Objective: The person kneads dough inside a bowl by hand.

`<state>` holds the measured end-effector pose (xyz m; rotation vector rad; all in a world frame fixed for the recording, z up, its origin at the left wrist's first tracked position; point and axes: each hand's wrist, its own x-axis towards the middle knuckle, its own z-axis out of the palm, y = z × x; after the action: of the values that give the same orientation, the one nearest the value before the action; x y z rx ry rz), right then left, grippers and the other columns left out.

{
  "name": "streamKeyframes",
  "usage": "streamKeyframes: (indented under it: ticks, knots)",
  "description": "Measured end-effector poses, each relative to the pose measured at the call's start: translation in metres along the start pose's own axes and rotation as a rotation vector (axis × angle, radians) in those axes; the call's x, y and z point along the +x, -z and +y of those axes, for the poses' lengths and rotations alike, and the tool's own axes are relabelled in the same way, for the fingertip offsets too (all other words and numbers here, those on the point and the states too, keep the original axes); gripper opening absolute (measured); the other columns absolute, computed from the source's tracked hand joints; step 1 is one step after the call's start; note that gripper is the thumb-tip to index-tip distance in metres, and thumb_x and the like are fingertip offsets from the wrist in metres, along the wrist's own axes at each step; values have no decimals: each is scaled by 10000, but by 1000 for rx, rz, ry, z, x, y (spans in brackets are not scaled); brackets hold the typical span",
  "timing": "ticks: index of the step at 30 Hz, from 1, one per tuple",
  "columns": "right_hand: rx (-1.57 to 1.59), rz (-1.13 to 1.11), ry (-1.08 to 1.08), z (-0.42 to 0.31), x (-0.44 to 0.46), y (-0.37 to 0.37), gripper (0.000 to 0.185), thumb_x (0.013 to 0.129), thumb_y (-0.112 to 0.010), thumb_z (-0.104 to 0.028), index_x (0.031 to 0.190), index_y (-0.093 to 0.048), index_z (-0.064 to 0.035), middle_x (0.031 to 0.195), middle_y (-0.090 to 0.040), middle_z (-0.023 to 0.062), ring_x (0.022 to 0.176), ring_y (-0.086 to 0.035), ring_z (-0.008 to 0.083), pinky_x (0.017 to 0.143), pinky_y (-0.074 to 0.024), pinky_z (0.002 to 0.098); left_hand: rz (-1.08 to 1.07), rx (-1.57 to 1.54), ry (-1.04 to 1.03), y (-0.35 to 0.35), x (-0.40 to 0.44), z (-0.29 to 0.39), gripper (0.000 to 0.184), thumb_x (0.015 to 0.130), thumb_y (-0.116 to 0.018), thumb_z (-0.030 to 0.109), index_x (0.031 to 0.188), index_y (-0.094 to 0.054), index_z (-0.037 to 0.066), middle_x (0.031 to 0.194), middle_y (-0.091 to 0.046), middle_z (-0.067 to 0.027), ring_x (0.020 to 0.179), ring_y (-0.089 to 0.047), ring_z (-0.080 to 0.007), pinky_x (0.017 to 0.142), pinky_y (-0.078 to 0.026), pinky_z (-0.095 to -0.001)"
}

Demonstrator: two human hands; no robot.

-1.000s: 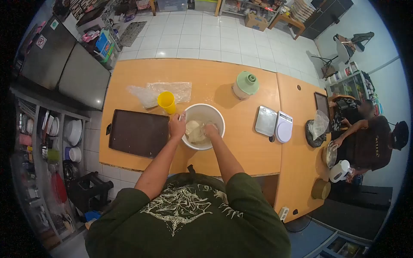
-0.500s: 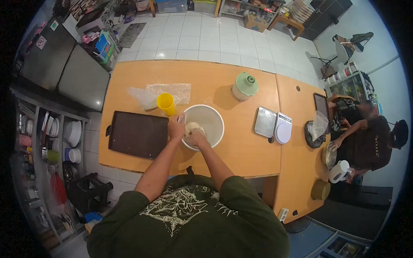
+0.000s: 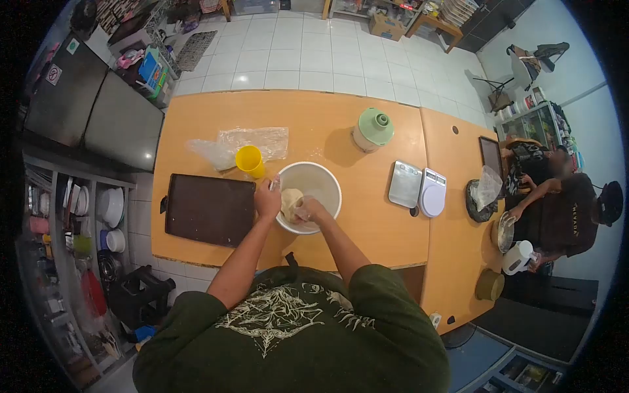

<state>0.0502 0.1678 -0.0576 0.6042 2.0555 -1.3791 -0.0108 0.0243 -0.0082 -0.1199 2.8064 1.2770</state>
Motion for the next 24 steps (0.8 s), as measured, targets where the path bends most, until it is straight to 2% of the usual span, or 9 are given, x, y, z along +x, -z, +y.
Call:
streamKeyframes:
  ticks: [3, 5, 6, 8, 15, 18, 20, 23, 24]
  knots:
    - [-127, -26, 118, -13, 10, -16, 162, 759, -676, -140, 730, -644, 16, 651, -660, 121, 554, -643, 217, 510, -511, 334, 8, 1, -18, -2, 2, -3, 451, 917, -554, 433, 734, -550, 20, 691, -595, -235, 701, -583, -456, 616, -417, -539]
    - [-502, 127, 41, -23, 16, -31, 204, 727, -698, -176, 793, -672, 16, 700, -679, 157, 626, -672, 304, 595, -538, 384, 9, 2, -36, -3, 2, -5, 447, 918, -557, 424, 732, -547, 17, 691, -594, -237, 703, -583, -457, 617, -417, -540]
    - [-499, 123, 42, -25, 18, -38, 204, 727, -698, -176, 793, -672, 16, 700, -679, 157, 626, -672, 304, 595, -538, 384, 7, -10, -49, -4, 3, -6, 442, 921, -556, 413, 732, -546, 14, 690, -594, -239, 701, -582, -459, 617, -416, -540]
    - [-460, 359, 166, -26, 22, -51, 278, 739, -655, -228, 881, -685, 8, 933, -678, 237, 892, -664, 381, 758, -523, 442, -1, -15, -63, -4, 2, -10, 436, 924, -556, 403, 733, -544, 11, 690, -593, -240, 698, -581, -461, 616, -415, -540]
    - [-58, 676, -110, -42, 48, -58, 265, 804, -610, -224, 931, -679, -2, 929, -672, 248, 904, -670, 342, 796, -520, 429, -16, -27, -51, 1, 0, -2, 430, 935, -539, 396, 749, -542, 9, 697, -592, -249, 694, -578, -468, 613, -416, -532]
    - [411, 382, -120, -29, 58, -46, 262, 851, -586, -231, 997, -663, -28, 924, -678, 201, 922, -666, 315, 820, -515, 443, -28, -25, -44, 3, 1, -1, 429, 934, -534, 407, 764, -546, 13, 720, -602, -245, 720, -586, -464, 625, -424, -525]
    - [808, 108, -133, -20, 64, -40, 256, 859, -601, -242, 987, -650, -26, 833, -677, 125, 730, -666, 303, 636, -533, 440, -24, -34, -46, 4, 2, -1, 429, 933, -530, 414, 774, -550, 16, 734, -608, -241, 734, -591, -460, 632, -429, -521]
    - [1154, -354, -94, -9, 49, -8, 250, 886, -560, -249, 1018, -646, -55, 851, -679, 117, 808, -669, 308, 692, -533, 438, -36, -11, -11, 0, -1, -3, 432, 928, -528, 431, 789, -557, 23, 759, -620, -233, 755, -599, -453, 647, -440, -513]
    - [1150, -352, -90, -11, 33, 1, 250, 886, -560, -249, 1018, -646, -55, 851, -679, 117, 808, -669, 308, 692, -533, 438, -50, -2, -2, 1, -2, -2, 438, 928, -525, 439, 791, -560, 25, 761, -622, -232, 757, -601, -452, 651, -444, -512]
